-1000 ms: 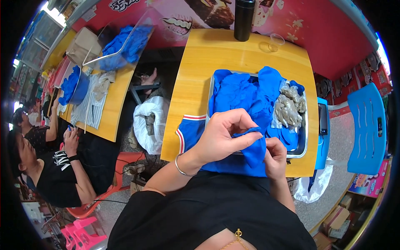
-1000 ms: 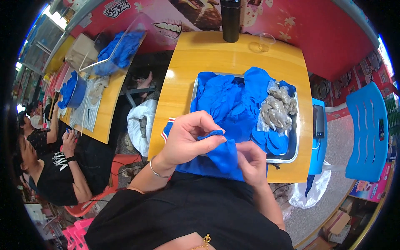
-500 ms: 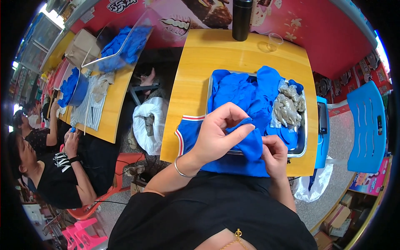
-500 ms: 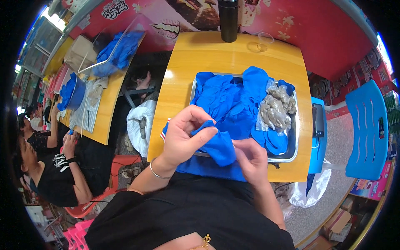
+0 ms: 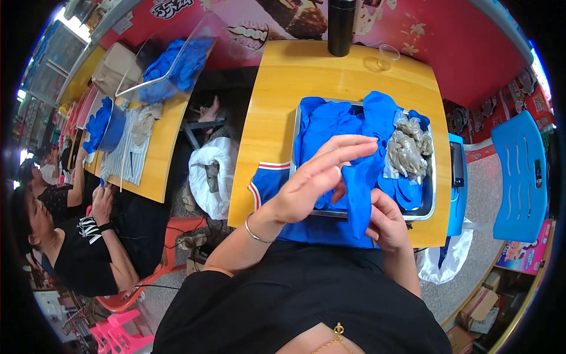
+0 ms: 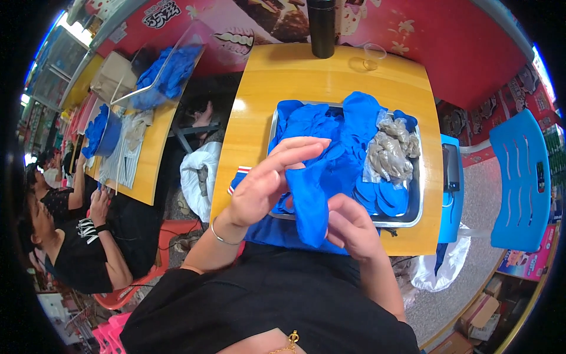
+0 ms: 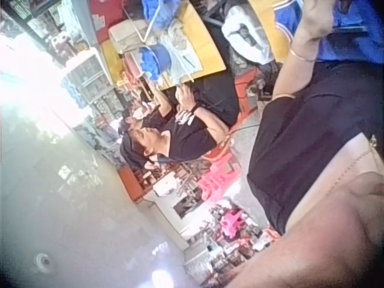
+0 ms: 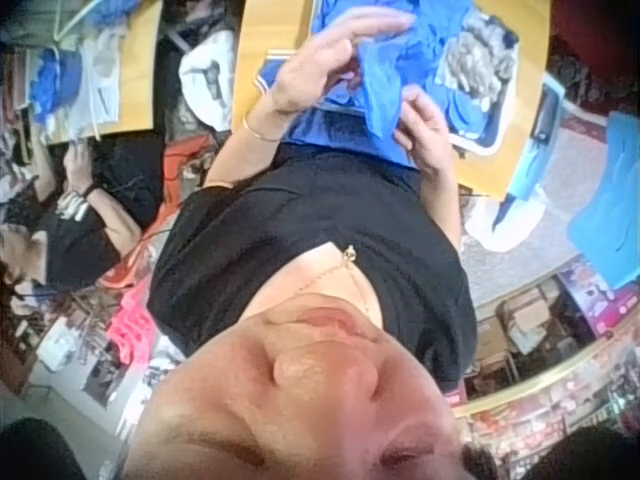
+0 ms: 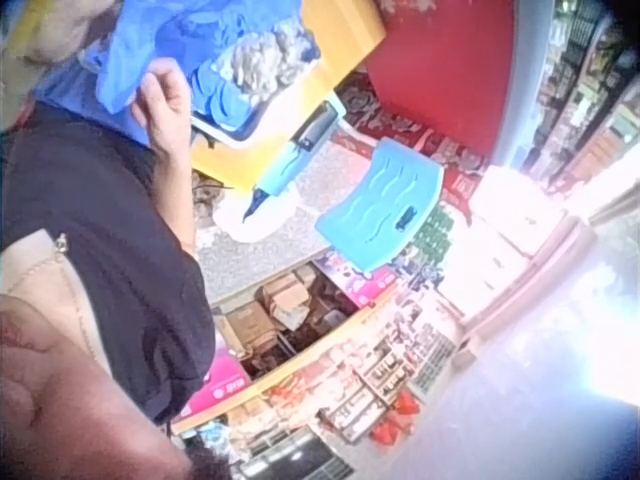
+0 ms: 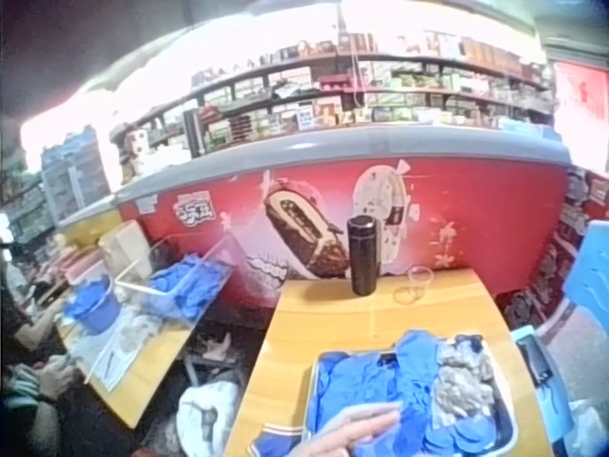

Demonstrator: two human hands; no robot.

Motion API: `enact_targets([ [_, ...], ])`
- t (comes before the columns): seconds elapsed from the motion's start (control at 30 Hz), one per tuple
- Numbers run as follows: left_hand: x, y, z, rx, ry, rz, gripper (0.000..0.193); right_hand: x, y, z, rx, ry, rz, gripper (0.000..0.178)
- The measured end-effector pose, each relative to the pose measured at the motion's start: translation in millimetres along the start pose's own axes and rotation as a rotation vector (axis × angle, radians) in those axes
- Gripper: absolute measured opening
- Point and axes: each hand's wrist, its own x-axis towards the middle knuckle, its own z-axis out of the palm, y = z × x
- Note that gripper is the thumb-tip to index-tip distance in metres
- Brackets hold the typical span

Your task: Assembling blue fabric components by folding and using a small tool to tuck edges for precision.

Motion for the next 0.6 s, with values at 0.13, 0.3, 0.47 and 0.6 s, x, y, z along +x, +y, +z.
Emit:
enact_targets([
  [0.13,8,-2,-11,0.297,-0.189,0.257,0.034,-1,3,-2,0.216,-0.134,0.166,0.013],
  [0.3,3,-4,-9,0.134,-0.117,0.1,0.036,-7,9,-12,0.311,-0.17,0.232,0.018],
  [0.47,5,-2,-8,-0.067,-0.174,0.045,0.019,-4,9,-10,0.373,-0.275,0.246,0.029],
  [0.6,4,-9,-6,0.132,-0.022,0.156,0.013,-6,11,-5,-0.008,-0.047,0.043,0.025],
])
